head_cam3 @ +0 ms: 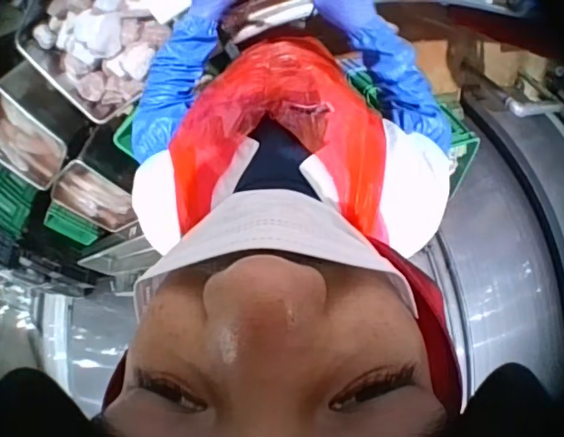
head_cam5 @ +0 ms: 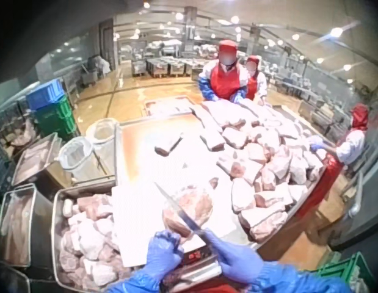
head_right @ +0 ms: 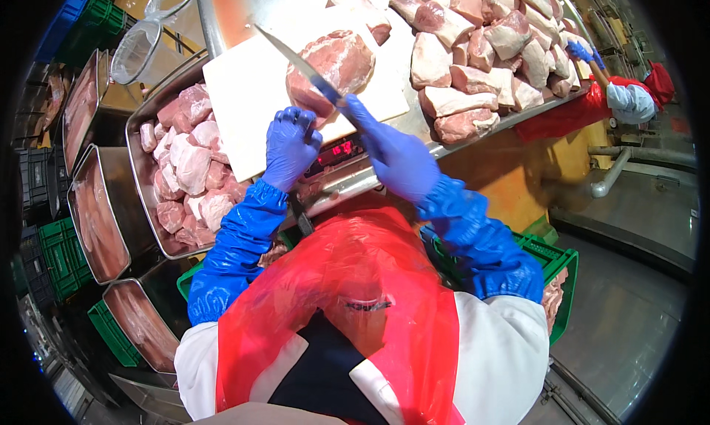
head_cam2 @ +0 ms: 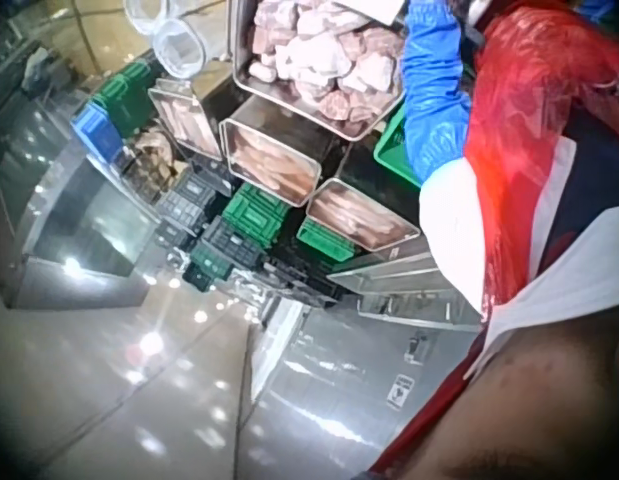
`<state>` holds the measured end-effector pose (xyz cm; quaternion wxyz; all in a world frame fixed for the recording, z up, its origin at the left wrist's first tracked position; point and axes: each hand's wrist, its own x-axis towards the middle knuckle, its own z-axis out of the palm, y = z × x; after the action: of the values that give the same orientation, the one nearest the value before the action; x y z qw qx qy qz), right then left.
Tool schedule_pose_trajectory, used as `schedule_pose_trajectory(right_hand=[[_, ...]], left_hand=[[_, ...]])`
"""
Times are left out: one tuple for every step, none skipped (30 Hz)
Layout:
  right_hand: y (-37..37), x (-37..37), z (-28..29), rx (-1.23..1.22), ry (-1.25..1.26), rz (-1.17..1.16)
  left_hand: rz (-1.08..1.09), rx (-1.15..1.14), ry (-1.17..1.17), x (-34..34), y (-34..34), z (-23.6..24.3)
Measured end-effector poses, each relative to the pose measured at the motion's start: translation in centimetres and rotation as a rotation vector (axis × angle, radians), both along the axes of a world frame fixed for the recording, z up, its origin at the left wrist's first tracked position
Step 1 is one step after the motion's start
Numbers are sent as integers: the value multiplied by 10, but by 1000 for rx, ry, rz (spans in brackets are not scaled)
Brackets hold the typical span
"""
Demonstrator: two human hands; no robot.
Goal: The person cuts large pieces of raw meat into smaller portions using a knife on a cutting board. The cut pieces are placed into a green bin while the process continues.
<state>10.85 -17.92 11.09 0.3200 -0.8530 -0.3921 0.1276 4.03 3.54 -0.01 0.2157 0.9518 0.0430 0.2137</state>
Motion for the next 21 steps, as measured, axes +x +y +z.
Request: schedule_pose_trajectory(right_hand=[[13, 4, -13, 28, 32, -2], [26, 7, -27, 52, 70, 5], [41, 13, -43, 68, -3, 26], [58, 19, -55, 87, -67, 51], [82, 22, -58, 18, -61, 68], [102, 27, -53, -65, -65, 73], [112, 29, -50, -145, -71, 90], [104, 29, -51, -171, -78, 97], [88, 27, -54, -199, -83, 104], [68, 26, -56, -232, -91, 113], [39, 19, -55, -370, -95, 106], [8, 8, -43, -463, -120, 127], [-14, 0, -27, -550, -153, 163], [-30, -5, -11, -649, -132, 171], [-43, -7, 5, -754, -100, 151], [-47, -5, 20, -788, -126, 178], [-49, -2, 35, -822, -154, 207], [-50, -1, 41, -857, -171, 227], [-49, -1, 40, -690, -169, 198], [-36, -2, 38, -470, -133, 190], [-9, -6, 38, -240, -101, 175]], left_hand=[[-2, -30, 34, 3, 3, -1], [4, -64, 73, 2, 6, -2], [6, -102, 109, 2, 6, -2], [-6, -63, 113, 1, 9, -2], [-16, -14, 126, -3, 15, -3], [-39, 24, 130, -3, 19, -4], [-48, 67, 134, -3, 24, -6], [-68, 60, 111, -2, 30, -8], [-87, 50, 90, 0, 37, -8], [-105, 35, 65, 3, 43, -6], [-97, -22, 54, 6, 50, -2], [-106, -48, 90, 5, 60, 0], [-35, -40, -28, 4, 76, -12], [28, -32, -147, 4, 89, -24], [73, -74, -17, 7, 98, -16], [132, -99, 111, 7, 113, -4], [129, -139, 67, 4, 123, -9], [137, -137, 83, 3, 117, -3], [139, -138, 103, 1, 102, 5], [143, -140, 124, -3, 93, 9], [94, -151, 133, -4, 91, 2]])
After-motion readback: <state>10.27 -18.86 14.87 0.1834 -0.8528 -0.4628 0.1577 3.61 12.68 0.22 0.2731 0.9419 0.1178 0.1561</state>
